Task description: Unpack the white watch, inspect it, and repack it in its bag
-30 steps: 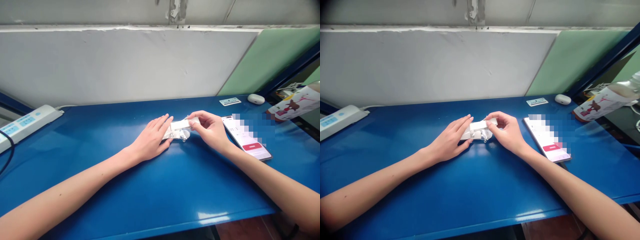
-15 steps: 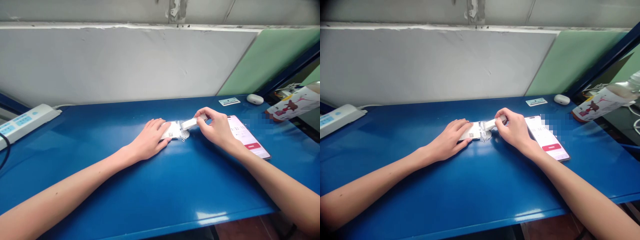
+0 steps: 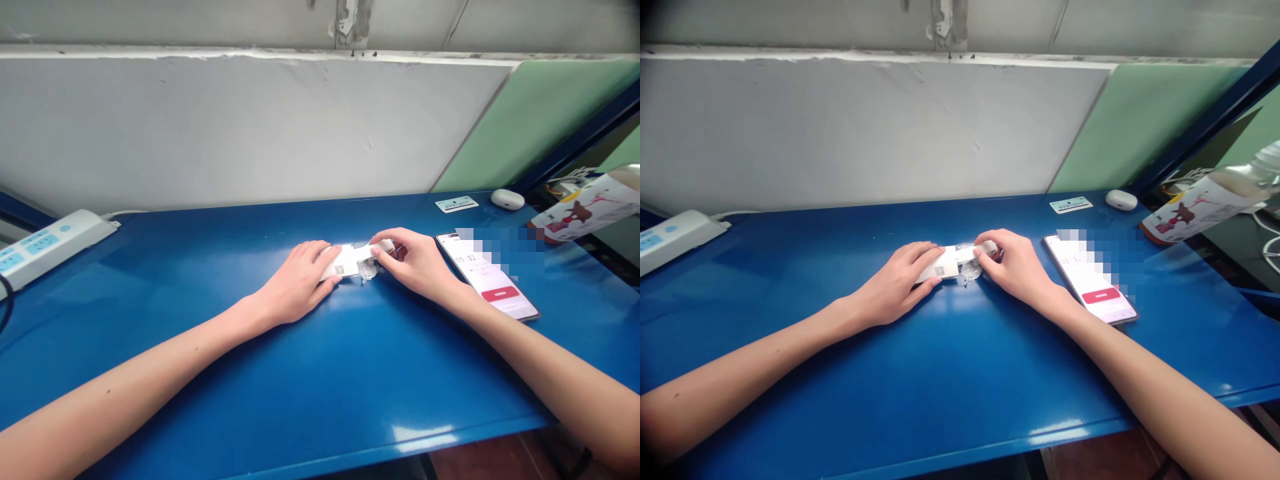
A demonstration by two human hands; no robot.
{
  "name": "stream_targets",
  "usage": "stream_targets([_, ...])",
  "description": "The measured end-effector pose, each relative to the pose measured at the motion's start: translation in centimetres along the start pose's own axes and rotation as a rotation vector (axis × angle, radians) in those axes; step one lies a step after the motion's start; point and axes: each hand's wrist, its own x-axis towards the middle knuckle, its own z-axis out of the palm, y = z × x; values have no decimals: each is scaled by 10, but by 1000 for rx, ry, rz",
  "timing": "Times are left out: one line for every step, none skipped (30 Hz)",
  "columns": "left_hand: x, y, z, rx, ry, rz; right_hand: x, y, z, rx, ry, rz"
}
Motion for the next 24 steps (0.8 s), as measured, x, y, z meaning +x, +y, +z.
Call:
stream_targets([0, 0, 0, 2, 2, 1, 0, 1, 1, -4, 12, -24])
stream_targets([-1, -1, 1, 5, 2, -1, -1, 3, 2, 0, 18, -39])
stream_targets([-1, -1, 1, 10, 2, -2, -1, 4, 3, 9, 18, -44])
stream_targets([-1, -1, 1, 15, 0, -3, -2, 4, 4, 19, 14, -42])
stream_targets([-2, -1, 1, 19, -2, -3, -2, 4, 5, 27, 8, -44])
stream_targets([-2, -1, 2, 22, -5, -5, -3, 4, 6, 30, 1, -50])
stream_targets([-2, -1, 2, 22, -7, -6, -4, 4, 6, 25, -8, -60])
stream_targets([-2, -1, 2, 22, -8, -8, -4, 3, 6, 11, -17, -77])
stream_targets([-3, -1, 2, 20, -7, -10, -4, 3, 6, -14, -27, -102])
stream_targets([-2, -1, 2, 16, -6, -12, -4, 3, 5, -47, -36, -131])
stream_targets([-2, -1, 2, 12, -3, -13, -3, 3, 3, -86, -42, -166])
stream_targets([-2, -1, 2, 8, 0, -13, -2, 4, 0, -129, -46, -214])
stream_targets([-2, -1, 2, 3, 3, -13, -1, 5, -4, -166, -55, -267])
stream_targets([-2, -1, 2, -1, 6, -14, 1, 7, -8, -201, -57, -336])
stream_targets([-2, -2, 2, -5, 7, -13, 3, 8, -12, -236, -92, -415])
stream_targets([-2, -2, 3, -7, 9, -13, 4, 10, -15, -258, -132, -476])
stream_targets([-2, -2, 3, -8, 9, -13, 5, 11, -17, -269, -160, -515])
stream_targets([-2, -2, 3, -7, 8, -13, 5, 12, -18, -271, -188, -536])
stream_targets([-2, -2, 3, -2, 6, -10, 5, 12, -17, -263, -204, -540])
stream_targets([-2, -2, 3, 4, 4, -7, 5, 13, -15, -247, -206, -538])
stream_targets([-2, -2, 3, 11, 1, -3, 4, 13, -11, -229, -200, -533])
stream_targets([-2, -2, 3, 18, -1, 1, 3, 14, -7, -209, -182, -530])
stream_targets([-2, -2, 3, 24, -3, 5, 2, 14, -3, -188, -154, -528])
stream_targets([-2, -2, 3, 27, -5, 6, 1, 14, 1, -174, -118, -517])
